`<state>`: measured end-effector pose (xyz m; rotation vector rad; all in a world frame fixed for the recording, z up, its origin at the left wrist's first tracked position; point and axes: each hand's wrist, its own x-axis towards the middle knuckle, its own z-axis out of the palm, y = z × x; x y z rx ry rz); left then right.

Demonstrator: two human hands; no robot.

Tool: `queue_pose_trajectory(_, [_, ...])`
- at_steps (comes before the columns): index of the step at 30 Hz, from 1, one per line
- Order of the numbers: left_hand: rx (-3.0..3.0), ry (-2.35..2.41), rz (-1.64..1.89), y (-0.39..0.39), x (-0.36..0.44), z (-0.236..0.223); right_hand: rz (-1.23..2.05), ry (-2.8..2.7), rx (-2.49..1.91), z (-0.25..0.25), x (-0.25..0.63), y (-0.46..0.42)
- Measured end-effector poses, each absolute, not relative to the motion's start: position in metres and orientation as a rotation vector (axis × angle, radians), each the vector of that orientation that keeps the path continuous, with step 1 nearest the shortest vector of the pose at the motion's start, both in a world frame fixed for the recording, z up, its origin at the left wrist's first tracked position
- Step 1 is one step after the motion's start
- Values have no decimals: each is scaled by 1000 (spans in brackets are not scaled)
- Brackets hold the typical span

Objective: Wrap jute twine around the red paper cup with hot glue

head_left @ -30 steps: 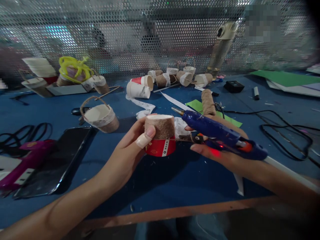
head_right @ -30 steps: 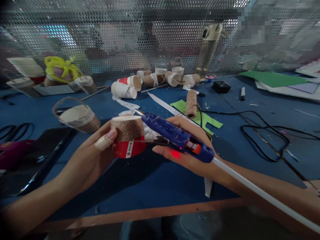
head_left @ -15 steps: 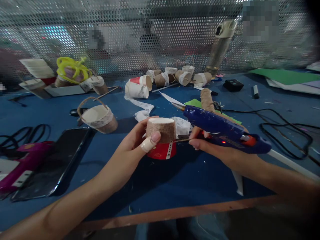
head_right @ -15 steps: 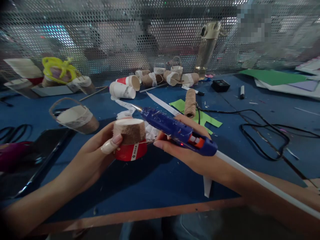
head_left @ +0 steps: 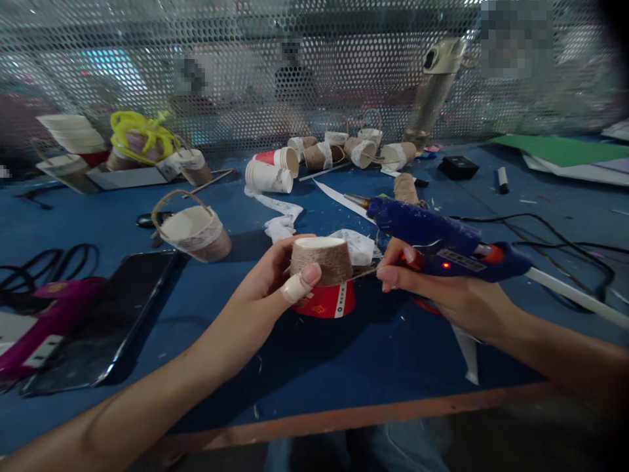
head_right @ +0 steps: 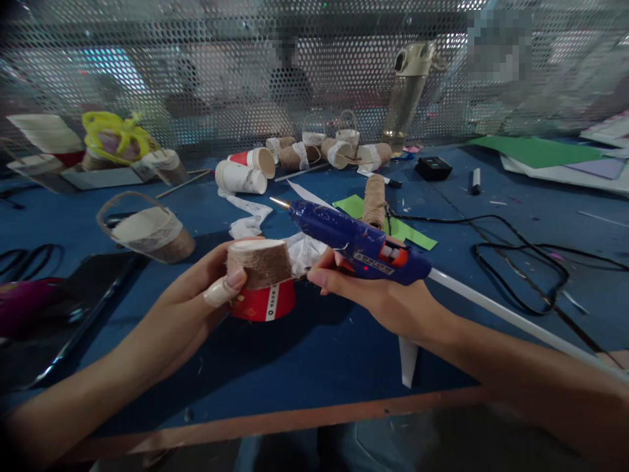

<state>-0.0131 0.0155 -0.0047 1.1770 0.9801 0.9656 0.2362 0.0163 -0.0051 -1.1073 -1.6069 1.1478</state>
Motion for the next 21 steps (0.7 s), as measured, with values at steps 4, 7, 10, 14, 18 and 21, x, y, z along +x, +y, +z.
queue_pose_trajectory(4, [1143, 951, 965, 15, -13, -5, 1183, -1611, -1108, -6, 236, 17])
queue_pose_trajectory(7, [1096, 937, 973, 15, -11, -4, 1186, -1617, -1132, -5, 236, 17])
queue_pose_trajectory(10, [1068, 912, 967, 14, -10, -3, 1198, -1616, -1131, -7, 236, 17])
queue_pose_trajectory(14, [1050, 867, 965, 15, -9, -2, 1236, -1607, -1093, -11, 237, 18])
queue_pose_trajectory(18, [1039, 839, 946, 15, -8, -3, 1239, -1606, -1112, -13, 237, 19])
queue_pose_trajectory(21, [1040, 825, 939, 15, -9, -4, 1246, -1605, -1116, -14, 237, 20])
